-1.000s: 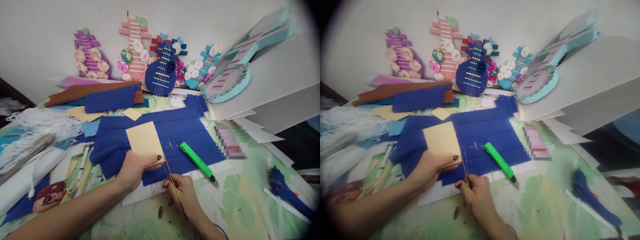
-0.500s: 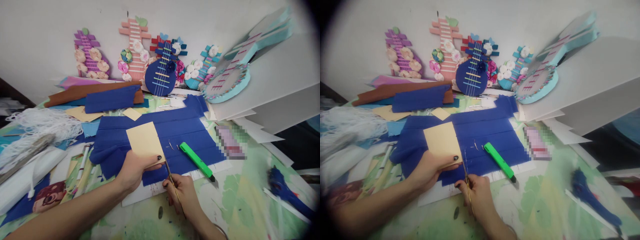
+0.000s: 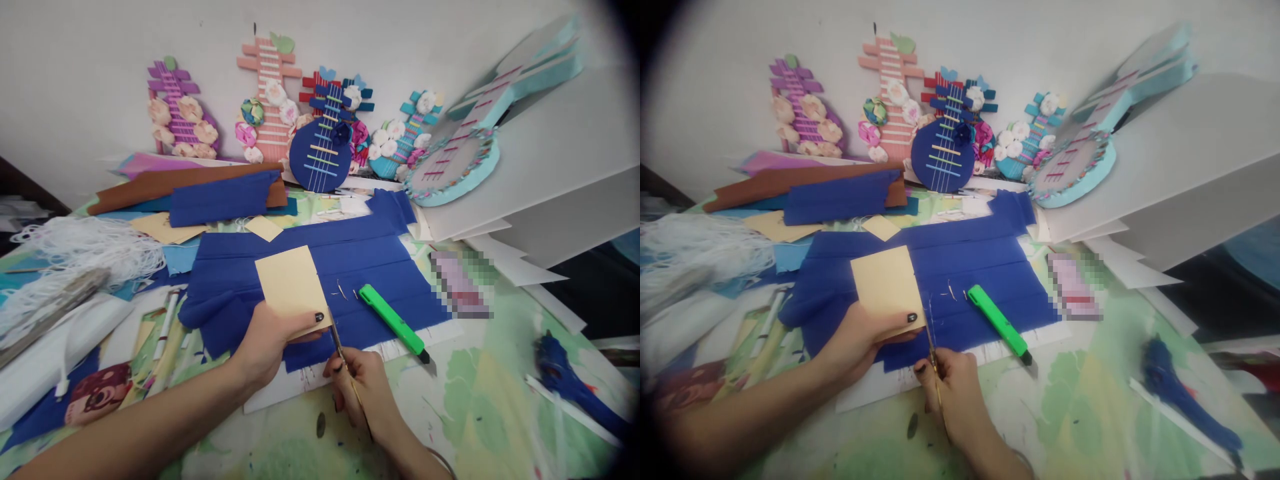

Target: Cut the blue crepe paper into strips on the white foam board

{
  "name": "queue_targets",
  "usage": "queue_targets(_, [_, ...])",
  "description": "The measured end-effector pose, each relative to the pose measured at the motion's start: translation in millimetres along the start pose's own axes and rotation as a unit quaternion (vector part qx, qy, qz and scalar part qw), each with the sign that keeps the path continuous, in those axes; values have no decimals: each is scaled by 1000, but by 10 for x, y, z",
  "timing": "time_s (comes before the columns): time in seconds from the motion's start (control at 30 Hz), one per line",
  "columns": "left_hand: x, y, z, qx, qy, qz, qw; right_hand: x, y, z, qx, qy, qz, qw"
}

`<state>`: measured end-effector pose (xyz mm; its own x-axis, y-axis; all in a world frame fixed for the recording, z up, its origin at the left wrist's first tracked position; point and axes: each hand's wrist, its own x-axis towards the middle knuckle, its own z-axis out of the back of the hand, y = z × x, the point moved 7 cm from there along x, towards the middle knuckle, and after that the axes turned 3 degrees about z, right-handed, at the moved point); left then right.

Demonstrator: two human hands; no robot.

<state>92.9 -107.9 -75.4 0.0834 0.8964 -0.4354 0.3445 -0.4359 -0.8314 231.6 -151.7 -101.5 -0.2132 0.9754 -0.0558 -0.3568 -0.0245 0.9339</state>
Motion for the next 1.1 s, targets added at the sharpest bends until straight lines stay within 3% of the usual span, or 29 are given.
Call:
queue_targets(0.57, [-54,166,-39,2,22,36,999,32,21,27,4,-16,-39,999])
queue_targets(0.77, [-47,166,-42,9,26,34,999,8,15,13,42,-8,5,999])
queue_targets(1.1, [-165,173,-234,32,103,46,993,5,25,27,47,-15,-5,999])
